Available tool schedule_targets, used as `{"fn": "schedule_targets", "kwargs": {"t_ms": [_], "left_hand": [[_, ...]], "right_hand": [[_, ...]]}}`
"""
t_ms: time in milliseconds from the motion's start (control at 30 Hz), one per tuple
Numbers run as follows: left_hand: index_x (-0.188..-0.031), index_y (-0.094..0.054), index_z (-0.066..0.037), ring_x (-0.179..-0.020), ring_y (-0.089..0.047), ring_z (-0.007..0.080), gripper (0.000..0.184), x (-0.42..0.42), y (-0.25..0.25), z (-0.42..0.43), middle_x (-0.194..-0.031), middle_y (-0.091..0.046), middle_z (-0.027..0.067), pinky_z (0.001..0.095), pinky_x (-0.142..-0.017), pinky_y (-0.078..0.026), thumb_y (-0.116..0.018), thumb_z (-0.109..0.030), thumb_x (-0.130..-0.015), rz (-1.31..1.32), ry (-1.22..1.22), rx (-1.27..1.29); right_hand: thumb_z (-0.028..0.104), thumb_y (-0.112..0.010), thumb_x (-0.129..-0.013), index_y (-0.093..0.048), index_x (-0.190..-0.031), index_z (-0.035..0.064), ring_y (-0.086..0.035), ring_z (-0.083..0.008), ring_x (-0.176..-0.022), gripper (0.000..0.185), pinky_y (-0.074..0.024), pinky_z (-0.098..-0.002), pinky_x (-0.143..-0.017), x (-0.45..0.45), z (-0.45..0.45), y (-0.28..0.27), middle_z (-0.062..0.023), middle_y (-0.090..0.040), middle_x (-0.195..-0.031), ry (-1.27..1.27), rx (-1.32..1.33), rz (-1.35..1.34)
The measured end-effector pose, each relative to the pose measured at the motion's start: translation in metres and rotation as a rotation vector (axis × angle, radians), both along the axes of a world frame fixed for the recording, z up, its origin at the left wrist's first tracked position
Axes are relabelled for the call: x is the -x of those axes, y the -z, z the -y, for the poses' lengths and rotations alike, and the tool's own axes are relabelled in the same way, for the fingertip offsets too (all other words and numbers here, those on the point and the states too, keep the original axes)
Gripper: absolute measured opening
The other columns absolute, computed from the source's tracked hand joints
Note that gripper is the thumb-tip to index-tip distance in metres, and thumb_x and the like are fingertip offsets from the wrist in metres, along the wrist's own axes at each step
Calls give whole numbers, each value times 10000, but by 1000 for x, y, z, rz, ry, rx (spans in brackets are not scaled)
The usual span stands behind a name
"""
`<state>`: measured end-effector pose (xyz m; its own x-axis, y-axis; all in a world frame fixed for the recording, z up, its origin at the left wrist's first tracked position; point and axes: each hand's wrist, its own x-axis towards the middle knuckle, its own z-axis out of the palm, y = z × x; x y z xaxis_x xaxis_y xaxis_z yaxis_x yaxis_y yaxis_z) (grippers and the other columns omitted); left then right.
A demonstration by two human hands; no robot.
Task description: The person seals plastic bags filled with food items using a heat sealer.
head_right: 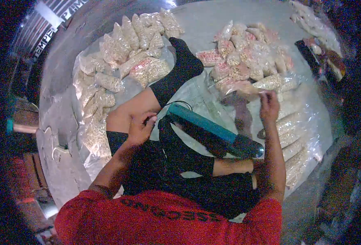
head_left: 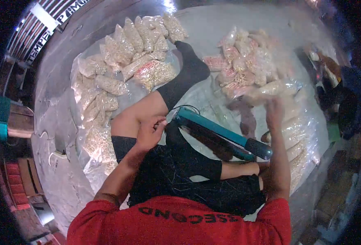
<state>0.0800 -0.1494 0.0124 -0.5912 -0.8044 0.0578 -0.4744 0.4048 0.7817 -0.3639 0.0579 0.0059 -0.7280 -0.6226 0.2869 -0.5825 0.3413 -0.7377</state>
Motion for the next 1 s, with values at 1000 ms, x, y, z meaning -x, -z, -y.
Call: {"fn": "schedule_targets", "kwargs": {"t_ms": [1000], "left_hand": [[-993, -722, -21, -883, -691, 194, 113, 23, -34, -163, -929, -731, 93, 328, -827, -536, -708, -117, -936, -503, 226, -190]], "right_hand": [[123, -718, -935, -680, -1025, 38, -614, -89, -711, 130, -516, -256, -632, -292, -118, -48, -17, -702, -905, 123, 429, 731]]}}
